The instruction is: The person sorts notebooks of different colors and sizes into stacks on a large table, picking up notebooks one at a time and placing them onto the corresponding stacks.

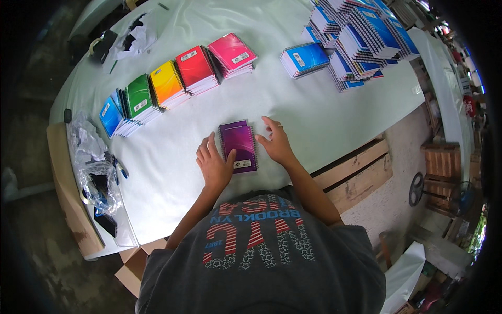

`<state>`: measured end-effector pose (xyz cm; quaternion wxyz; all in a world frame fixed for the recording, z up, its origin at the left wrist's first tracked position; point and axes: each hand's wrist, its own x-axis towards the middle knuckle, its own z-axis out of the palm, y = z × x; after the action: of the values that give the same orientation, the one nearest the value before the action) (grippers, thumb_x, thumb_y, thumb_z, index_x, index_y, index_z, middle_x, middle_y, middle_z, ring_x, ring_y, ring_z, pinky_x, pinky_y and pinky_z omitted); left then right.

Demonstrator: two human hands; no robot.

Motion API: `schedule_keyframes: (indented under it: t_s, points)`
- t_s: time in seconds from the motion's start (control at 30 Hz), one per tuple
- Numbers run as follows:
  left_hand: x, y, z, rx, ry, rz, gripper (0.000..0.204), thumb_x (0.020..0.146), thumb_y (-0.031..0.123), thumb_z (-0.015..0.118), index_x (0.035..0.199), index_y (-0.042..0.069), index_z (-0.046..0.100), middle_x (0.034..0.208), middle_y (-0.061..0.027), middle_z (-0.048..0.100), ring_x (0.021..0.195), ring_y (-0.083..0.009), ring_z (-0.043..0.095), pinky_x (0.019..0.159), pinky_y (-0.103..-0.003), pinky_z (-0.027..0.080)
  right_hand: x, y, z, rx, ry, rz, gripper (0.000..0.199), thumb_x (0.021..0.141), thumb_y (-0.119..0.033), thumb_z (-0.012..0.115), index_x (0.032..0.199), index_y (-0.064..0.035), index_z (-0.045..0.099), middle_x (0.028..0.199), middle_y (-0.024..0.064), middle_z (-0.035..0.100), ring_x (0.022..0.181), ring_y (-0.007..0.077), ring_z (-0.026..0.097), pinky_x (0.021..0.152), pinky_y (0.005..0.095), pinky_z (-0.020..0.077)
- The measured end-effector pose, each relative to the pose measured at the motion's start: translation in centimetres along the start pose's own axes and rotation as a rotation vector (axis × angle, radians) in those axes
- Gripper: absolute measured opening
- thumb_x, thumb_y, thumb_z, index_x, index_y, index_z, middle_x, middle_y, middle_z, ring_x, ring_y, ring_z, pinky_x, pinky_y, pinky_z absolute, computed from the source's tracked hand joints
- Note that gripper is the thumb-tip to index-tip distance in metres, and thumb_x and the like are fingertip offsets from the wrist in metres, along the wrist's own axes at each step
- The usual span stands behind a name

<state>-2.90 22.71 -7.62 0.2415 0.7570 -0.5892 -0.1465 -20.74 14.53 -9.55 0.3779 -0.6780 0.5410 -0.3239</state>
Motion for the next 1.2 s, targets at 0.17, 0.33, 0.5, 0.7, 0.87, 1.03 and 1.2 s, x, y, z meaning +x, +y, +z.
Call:
schedule_keyframes:
  t_s: [0.17,0.33,0.5,0.7,0.87,1.03,1.2]
  points:
    - [-1.3,-1.5,0.8,-0.023,-0.033,0.057,0.069,0.077,0.031,0.068,0.133,0.006,0.036,0.129,-0.0194,0.039,0.120,-0.0351,0.033,0.101,-0.047,0.025,1.5,-0.1,1.6,-0.032,-0.137,0.037,0.058,0.073,-0.016,0.071,0.124,-0.0042,0.046,0.096,0.0133,0.059,0.091,0.0285,0.056,0.079,0.0379,0.0456]
    - [-1.5,-1.9,1.8,0.027,0.033,0.047,0.064,0.078,0.040,0.065,0.130,0.010,0.041,0.129,-0.0142,0.041,0.122,-0.0335,0.033,0.099,-0.047,0.025,2.8,-0.4,2.8,-0.059,-0.098,0.127,0.047,0.073,-0.014,0.069,0.117,-0.0070,0.052,0.085,0.0113,0.061,0.080,0.0276,0.059,0.073,0.0386,0.0474]
    - [-1.3,-1.5,1.8,0.036,0.055,0.066,0.064,0.077,0.036,0.066,0.131,0.012,0.042,0.128,-0.0125,0.042,0.122,-0.0316,0.033,0.100,-0.047,0.024,3.1,0.7,2.0,0.012,-0.057,0.005,0.038,0.074,-0.013,0.068,0.109,-0.0052,0.056,0.084,0.0116,0.060,0.077,0.0257,0.059,0.070,0.0365,0.0474]
    - [-1.7,-2.0,1.7,0.059,0.033,0.035,0.057,0.080,0.035,0.063,0.129,0.015,0.044,0.127,-0.0105,0.042,0.122,-0.0306,0.033,0.099,-0.046,0.025,3.6,0.4,1.6,0.066,-0.180,0.006,0.034,0.073,-0.014,0.071,0.103,-0.0057,0.060,0.080,0.0088,0.059,0.069,0.0182,0.058,0.065,0.0309,0.0481]
    - [-1.3,-1.8,1.4,0.018,0.023,0.003,0.054,0.081,0.035,0.062,0.128,0.015,0.045,0.127,-0.0103,0.042,0.122,-0.0306,0.034,0.100,-0.047,0.025,3.8,1.1,2.4,0.146,-0.140,0.010,0.033,0.073,-0.015,0.072,0.103,-0.0068,0.061,0.077,0.0069,0.060,0.064,0.0150,0.057,0.062,0.0282,0.0481]
    - [-1.3,-1.6,1.2,0.021,0.021,0.022,0.053,0.080,0.033,0.063,0.127,0.014,0.046,0.126,-0.0109,0.043,0.121,-0.0313,0.035,0.100,-0.047,0.025,3.0,1.7,3.0,0.144,0.000,-0.007,0.030,0.074,-0.016,0.072,0.101,-0.0091,0.063,0.077,0.0053,0.061,0.063,0.0137,0.059,0.061,0.0275,0.0486]
    - [-1.3,-1.7,1.6,0.024,0.076,0.043,0.051,0.081,0.031,0.063,0.127,0.015,0.046,0.126,-0.0107,0.043,0.121,-0.0308,0.034,0.100,-0.046,0.025,3.1,1.1,3.1,0.016,0.058,-0.170,0.023,0.075,-0.016,0.070,0.096,-0.0103,0.063,0.078,0.0058,0.061,0.064,0.0169,0.061,0.061,0.0289,0.0496]
